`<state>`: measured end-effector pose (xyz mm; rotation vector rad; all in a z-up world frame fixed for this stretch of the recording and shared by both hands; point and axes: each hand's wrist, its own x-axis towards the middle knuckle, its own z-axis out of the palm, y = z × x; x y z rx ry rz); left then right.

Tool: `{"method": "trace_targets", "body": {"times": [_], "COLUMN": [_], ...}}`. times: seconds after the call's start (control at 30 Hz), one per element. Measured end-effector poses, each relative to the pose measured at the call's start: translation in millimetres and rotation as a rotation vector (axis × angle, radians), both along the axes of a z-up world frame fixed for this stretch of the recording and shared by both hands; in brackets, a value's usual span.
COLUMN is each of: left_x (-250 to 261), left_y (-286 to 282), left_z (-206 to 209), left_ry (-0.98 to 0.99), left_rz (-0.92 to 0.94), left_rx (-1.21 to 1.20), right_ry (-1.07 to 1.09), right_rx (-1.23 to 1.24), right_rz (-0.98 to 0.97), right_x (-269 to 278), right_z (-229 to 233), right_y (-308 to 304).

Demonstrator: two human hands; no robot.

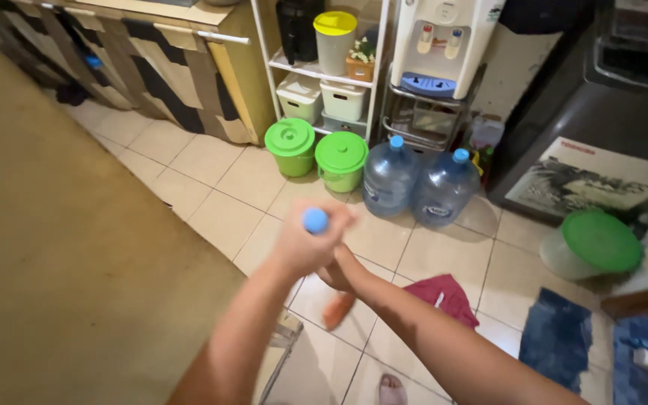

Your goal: The person sweeps the tiled floor using a broom and dustpan, moving from the living area into the kitchen and back. They gather debris into the dustpan and continue sweeping around furniture and appliances.

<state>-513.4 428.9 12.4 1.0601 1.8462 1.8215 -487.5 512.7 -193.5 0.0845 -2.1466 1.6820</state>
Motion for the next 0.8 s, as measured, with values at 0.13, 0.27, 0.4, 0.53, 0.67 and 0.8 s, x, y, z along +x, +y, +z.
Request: {"method": "trace_targets", "body": {"times": [0.13,0.27,0.4,0.53,0.67,0.8], "left_x": [25.9,24.1,4.2,-32.4,-60.4,-62.1], "left_y": [32.9,52.8,54.1,50.4,54.7,77.2], "left_z": [-5.6,21.9,45.7,51.1,34.6,18.0], "left_ry": [0.125,0.159,0.136,-0.104,0.008,0.138], "left_rz": [-0.076,-0.086,-0.011,-0.001,0.028,-0.021], "left_rx": [-0.184,-0.113,-0.009,0.130,-0.032,-0.225], "right_ry": [0.087,0.112,0.075,-0.079,-0.031,0.125], "right_rx": [-0.029,-0.028,0.016,0.099,0.072,-0.008], "right_rz": [0.049,0.057,0.041,0.044,0.081,0.086], "right_x": [-15.6,-19.0,-25.6,-38.8,-64.8,-93.6], "right_z": [-2.3,-0.3,10.8,16.9,9.5,4.8], "right_y": [24.6,40.6,56.8,73.9,71.2,66.5]}}
